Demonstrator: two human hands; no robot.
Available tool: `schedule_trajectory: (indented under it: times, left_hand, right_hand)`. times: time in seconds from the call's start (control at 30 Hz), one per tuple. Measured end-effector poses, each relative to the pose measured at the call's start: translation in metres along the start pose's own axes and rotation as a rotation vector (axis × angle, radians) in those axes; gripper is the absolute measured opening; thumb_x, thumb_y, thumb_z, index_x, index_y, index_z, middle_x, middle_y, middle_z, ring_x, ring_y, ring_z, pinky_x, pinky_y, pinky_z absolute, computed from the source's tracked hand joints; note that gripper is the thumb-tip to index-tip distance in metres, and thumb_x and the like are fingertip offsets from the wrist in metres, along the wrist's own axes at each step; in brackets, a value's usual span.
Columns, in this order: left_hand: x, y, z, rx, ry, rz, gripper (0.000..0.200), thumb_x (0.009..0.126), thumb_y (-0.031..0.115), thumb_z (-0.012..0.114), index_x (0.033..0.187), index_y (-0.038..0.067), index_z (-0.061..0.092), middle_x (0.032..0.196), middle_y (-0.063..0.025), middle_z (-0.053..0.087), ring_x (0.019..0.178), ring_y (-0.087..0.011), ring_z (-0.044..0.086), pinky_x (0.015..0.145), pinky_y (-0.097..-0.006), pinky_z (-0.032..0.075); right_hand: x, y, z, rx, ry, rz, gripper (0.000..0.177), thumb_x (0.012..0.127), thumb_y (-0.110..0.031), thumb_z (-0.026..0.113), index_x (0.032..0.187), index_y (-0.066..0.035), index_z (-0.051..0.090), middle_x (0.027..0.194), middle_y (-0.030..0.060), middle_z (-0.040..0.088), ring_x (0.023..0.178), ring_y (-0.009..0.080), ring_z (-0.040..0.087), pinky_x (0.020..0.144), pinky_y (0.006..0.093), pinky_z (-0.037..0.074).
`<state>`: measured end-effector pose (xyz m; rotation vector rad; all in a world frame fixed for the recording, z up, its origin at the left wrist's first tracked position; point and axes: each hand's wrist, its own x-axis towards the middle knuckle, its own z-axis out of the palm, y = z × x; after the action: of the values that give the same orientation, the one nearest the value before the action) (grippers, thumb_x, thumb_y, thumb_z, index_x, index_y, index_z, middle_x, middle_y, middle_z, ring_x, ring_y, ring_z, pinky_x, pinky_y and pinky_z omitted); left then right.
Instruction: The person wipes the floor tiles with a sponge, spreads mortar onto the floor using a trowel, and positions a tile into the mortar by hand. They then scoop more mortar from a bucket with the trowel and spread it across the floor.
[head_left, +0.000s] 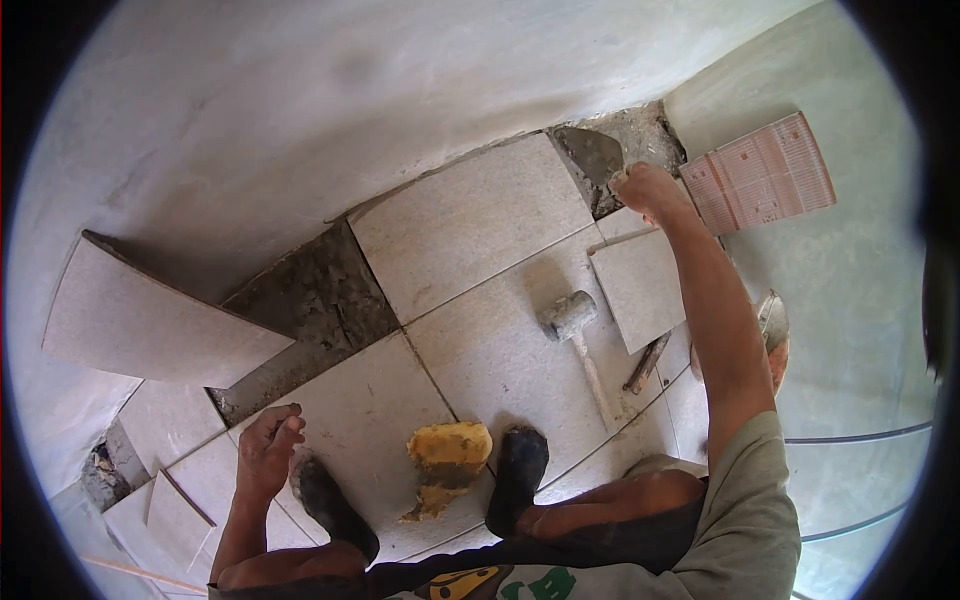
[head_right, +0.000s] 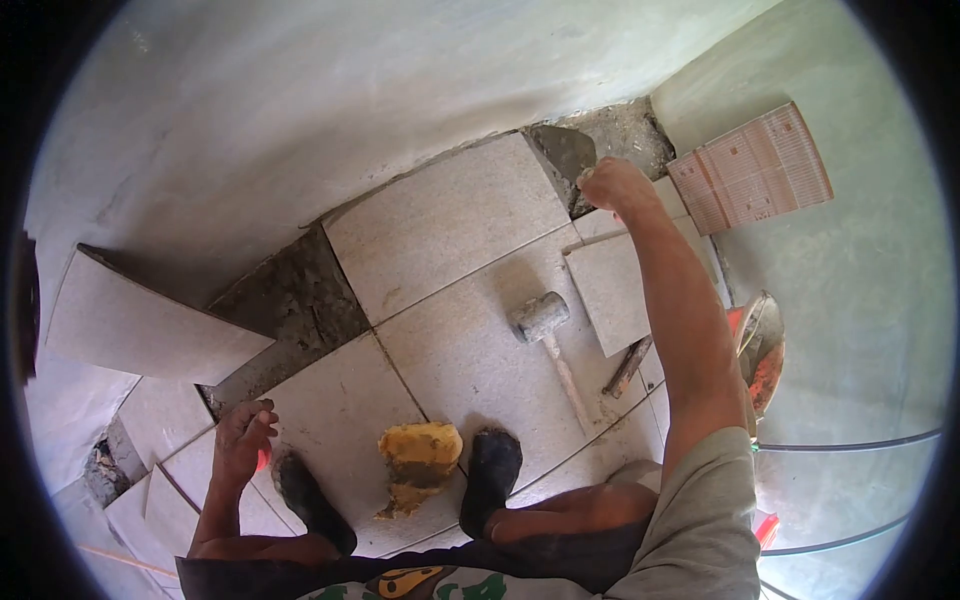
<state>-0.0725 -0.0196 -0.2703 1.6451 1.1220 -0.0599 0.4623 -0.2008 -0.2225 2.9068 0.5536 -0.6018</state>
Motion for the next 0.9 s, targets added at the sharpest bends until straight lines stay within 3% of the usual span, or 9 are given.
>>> schedule_trajectory:
  times: [0.23,0.33,0.6,0.73,0.8,0.83,0.9]
  left_hand:
    - [0.005,0.005,0.003,0.040,-0.027,-0.015,0.041,0.092,0.035,0.059,0.108,-0.003,0.062,0.092,-0.0101,0.067,0.078,-0.0163,0.065,0.062,-0.0277,0.050]
    - [0.003,0.011,0.003,0.052,-0.058,-0.044,0.041,0.093,0.031,0.058,0.110,-0.006,0.061,0.095,-0.0151,0.066,0.077,-0.0202,0.064,0.070,-0.0316,0.051]
    - [0.008,0.004,0.003,0.069,-0.036,-0.026,0.042,0.092,0.035,0.060,0.108,-0.003,0.062,0.092,-0.0112,0.067,0.077,-0.0162,0.065,0.063,-0.0275,0.050]
    - [0.015,0.009,0.004,0.035,-0.066,-0.031,0.043,0.091,0.036,0.061,0.108,-0.003,0.062,0.093,-0.0117,0.067,0.076,-0.0165,0.065,0.063,-0.0277,0.049]
    - [0.018,0.006,0.005,0.040,-0.077,-0.014,0.044,0.091,0.037,0.061,0.108,-0.004,0.062,0.095,-0.0123,0.066,0.076,-0.0168,0.064,0.064,-0.0279,0.049]
    - [0.019,0.004,0.005,0.038,-0.080,-0.013,0.044,0.091,0.037,0.061,0.108,-0.004,0.062,0.095,-0.0123,0.066,0.076,-0.0168,0.064,0.064,-0.0279,0.049]
    - [0.020,-0.001,0.004,0.092,-0.108,-0.005,0.044,0.091,0.038,0.057,0.113,0.000,0.062,0.095,-0.0100,0.067,0.079,-0.0165,0.065,0.065,-0.0286,0.050]
  right_hand:
    - [0.009,-0.009,-0.004,-0.017,-0.021,-0.002,0.043,0.090,-0.035,0.056,0.092,0.007,0.066,0.088,0.0205,0.069,0.070,0.0300,0.069,0.069,0.0403,0.054]
    - [0.009,-0.014,-0.005,-0.074,-0.008,-0.024,0.040,0.089,-0.033,0.056,0.094,0.005,0.067,0.089,0.0201,0.069,0.071,0.0307,0.069,0.071,0.0410,0.054]
    - [0.008,-0.020,-0.008,-0.226,-0.059,-0.013,0.030,0.082,-0.015,0.051,0.103,0.002,0.067,0.107,0.0220,0.065,0.101,0.0328,0.064,0.089,0.0400,0.050]
    - [-0.008,0.002,0.003,-0.283,-0.119,-0.025,0.029,0.082,-0.014,0.052,0.102,0.000,0.067,0.104,0.0213,0.066,0.098,0.0337,0.065,0.087,0.0409,0.051]
    - [-0.019,0.023,0.014,-0.303,-0.135,-0.110,0.035,0.086,-0.028,0.058,0.101,0.004,0.062,0.088,0.0200,0.067,0.073,0.0326,0.068,0.066,0.0421,0.055]
    - [-0.025,0.029,0.018,-0.305,-0.135,-0.107,0.035,0.086,-0.028,0.058,0.101,0.004,0.062,0.088,0.0200,0.067,0.073,0.0326,0.068,0.066,0.0421,0.055]
    - [-0.038,0.039,0.024,-0.349,-0.044,-0.055,0.025,0.082,-0.022,0.059,0.094,-0.003,0.069,0.098,0.0185,0.068,0.093,0.0332,0.066,0.080,0.0410,0.054]
